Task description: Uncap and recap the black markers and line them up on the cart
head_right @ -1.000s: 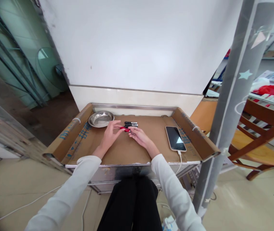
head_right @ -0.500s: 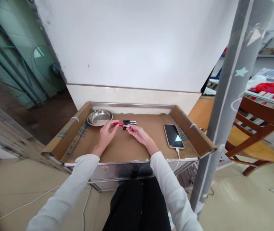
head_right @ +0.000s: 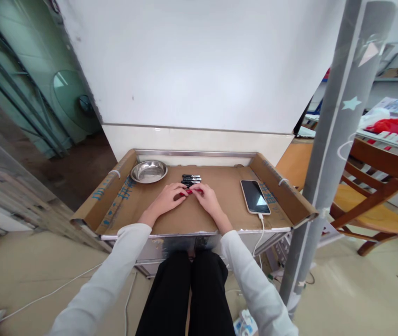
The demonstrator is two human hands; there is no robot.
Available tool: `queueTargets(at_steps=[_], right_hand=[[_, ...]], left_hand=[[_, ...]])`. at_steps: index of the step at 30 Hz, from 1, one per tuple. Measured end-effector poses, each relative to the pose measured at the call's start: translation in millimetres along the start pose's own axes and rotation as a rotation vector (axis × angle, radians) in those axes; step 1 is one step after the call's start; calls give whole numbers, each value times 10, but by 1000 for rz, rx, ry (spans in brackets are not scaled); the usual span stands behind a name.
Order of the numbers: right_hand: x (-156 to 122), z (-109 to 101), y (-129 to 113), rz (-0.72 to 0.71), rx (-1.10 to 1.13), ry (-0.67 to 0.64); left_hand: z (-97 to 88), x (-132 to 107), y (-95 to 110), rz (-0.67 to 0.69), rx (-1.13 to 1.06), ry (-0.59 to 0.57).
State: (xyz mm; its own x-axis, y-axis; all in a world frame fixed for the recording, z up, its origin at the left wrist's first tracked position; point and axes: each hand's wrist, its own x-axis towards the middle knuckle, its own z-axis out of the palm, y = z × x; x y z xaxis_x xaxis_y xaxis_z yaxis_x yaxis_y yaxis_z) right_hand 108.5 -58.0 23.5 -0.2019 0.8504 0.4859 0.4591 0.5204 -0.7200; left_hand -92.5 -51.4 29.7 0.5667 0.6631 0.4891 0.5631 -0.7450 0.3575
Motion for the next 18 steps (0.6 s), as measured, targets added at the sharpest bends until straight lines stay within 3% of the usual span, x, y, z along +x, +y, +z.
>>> queueTargets(at_steps=[3, 7, 14, 18], right_hand=[[-87, 5, -67, -139, -267, -149], [-147, -1, -43, -83, -513, -23], [-143, 15, -13, -74, -552, -90], [-140, 20, -17, -18, -647, -20]], left_hand=[[10, -7, -18, -31, 66, 26], [17, -15, -21, -45, 74, 30], [42, 29, -4, 47, 126, -18], [27, 42, 13, 12, 167, 2]])
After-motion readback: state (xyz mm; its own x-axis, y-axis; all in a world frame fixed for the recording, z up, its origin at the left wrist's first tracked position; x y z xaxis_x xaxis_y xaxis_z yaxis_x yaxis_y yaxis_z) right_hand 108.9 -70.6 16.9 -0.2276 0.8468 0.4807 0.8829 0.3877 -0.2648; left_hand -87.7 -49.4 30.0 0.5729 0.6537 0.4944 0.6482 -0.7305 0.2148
